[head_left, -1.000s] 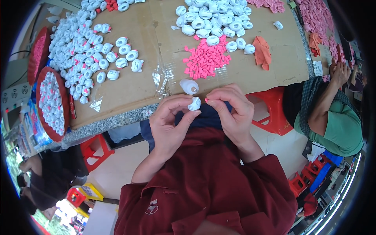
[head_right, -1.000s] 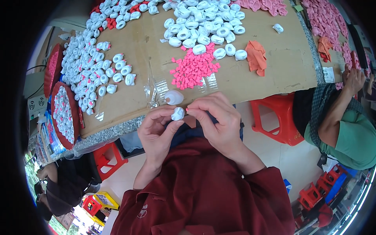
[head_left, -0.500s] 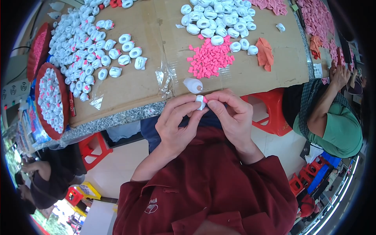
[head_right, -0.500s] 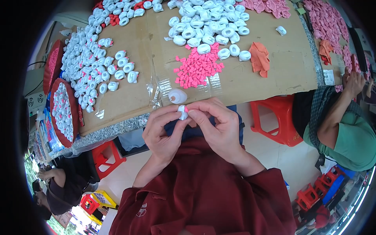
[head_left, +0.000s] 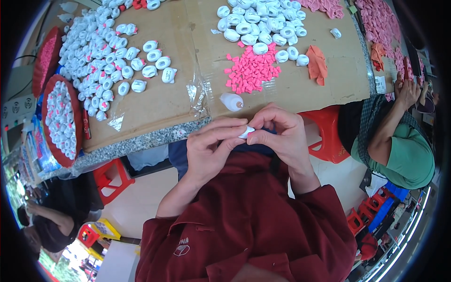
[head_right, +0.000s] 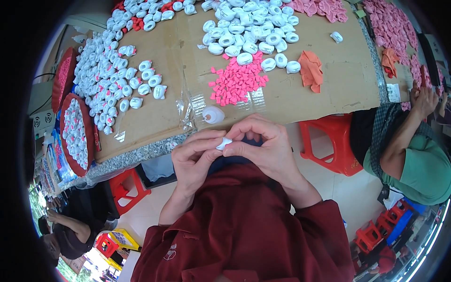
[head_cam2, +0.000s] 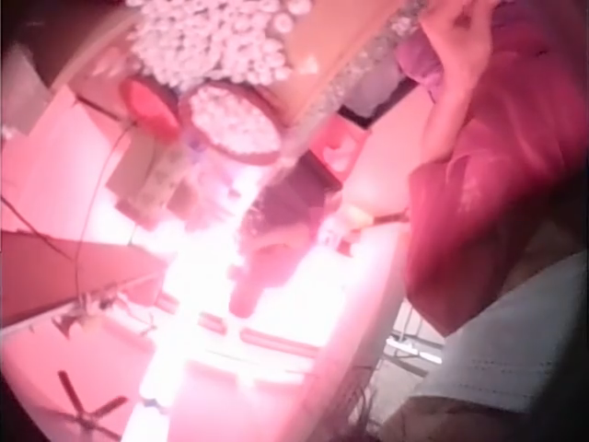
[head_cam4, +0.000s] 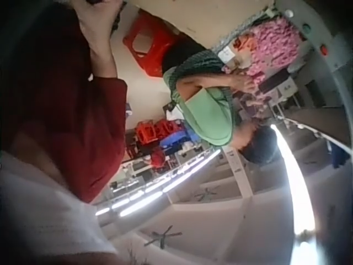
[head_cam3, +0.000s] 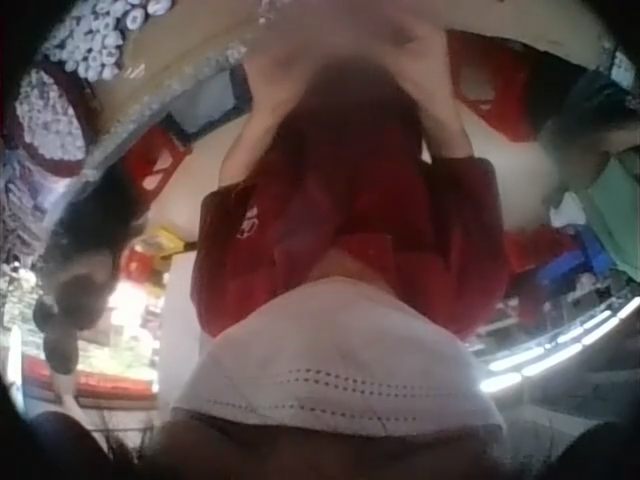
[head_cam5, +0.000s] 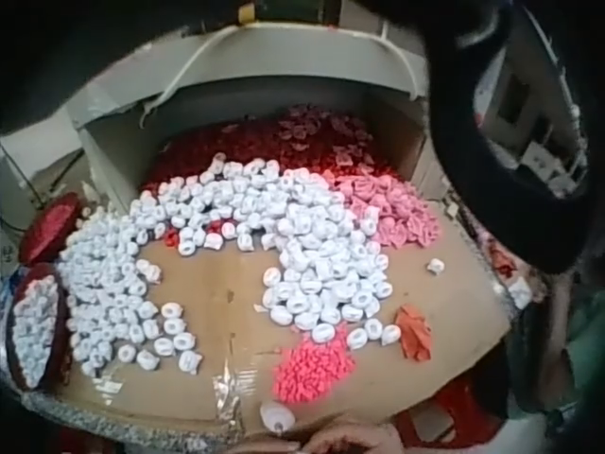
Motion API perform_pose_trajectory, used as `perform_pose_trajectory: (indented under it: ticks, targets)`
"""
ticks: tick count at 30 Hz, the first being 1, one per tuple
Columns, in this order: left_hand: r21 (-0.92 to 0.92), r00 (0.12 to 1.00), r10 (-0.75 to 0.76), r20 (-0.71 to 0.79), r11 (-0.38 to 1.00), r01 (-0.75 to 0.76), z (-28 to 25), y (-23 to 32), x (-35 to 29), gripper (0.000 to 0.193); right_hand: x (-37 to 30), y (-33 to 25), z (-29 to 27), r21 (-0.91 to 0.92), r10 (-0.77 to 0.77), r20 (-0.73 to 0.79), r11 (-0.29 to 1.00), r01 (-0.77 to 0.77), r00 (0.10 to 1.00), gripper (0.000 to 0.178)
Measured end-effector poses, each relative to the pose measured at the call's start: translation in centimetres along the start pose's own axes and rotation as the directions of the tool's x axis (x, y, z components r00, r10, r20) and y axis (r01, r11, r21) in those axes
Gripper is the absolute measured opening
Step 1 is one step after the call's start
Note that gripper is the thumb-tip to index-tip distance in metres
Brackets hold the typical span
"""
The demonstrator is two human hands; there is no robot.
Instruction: Applying glue to small white plastic components and attaching pink plastic pieces to them.
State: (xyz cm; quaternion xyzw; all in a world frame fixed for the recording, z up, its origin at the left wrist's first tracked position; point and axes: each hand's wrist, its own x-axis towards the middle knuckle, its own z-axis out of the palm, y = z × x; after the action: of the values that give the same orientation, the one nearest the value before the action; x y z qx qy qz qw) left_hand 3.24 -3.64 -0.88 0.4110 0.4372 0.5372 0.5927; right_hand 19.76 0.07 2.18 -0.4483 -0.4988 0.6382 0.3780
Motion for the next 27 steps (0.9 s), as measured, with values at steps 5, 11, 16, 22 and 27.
perform_pose_trajectory:
  ticks: [5, 11, 16, 22, 27]
  targets:
    - [0.227, 0.946, 0.323, 0.026, 0.920, -0.320, 0.6, -0.1, 0.0, 0.020, -0.3, 0.0, 0.7, 0.350, 0.136, 0.010, 0.927, -0.131, 0.991, 0.016]
    - [0.211, 0.936, 0.353, 0.006, 0.914, -0.346, 0.8, -0.8, -0.6, 0.023, -0.5, 0.7, 0.9, 0.282, 0.050, -0.014, 0.958, -0.044, 0.999, 0.015]
    - [-0.010, 0.989, 0.131, -0.065, 0.991, -0.132, 0.6, -0.4, -0.6, 0.026, -0.3, 1.2, 0.1, -0.177, -0.199, -0.020, 0.965, 0.192, 0.980, 0.015]
    - [-0.104, 0.997, 0.044, -0.065, 0.993, -0.051, 0.4, -0.3, -0.6, 0.025, -0.2, 0.9, 0.9, -0.430, -0.411, -0.016, 0.826, 0.365, 0.911, 0.014]
    - [-0.110, 0.999, 0.032, -0.032, 0.993, -0.035, -0.2, -0.3, -0.6, 0.024, -0.4, 1.5, 1.4, -0.403, -0.420, -0.049, 0.839, 0.366, 0.906, 0.015]
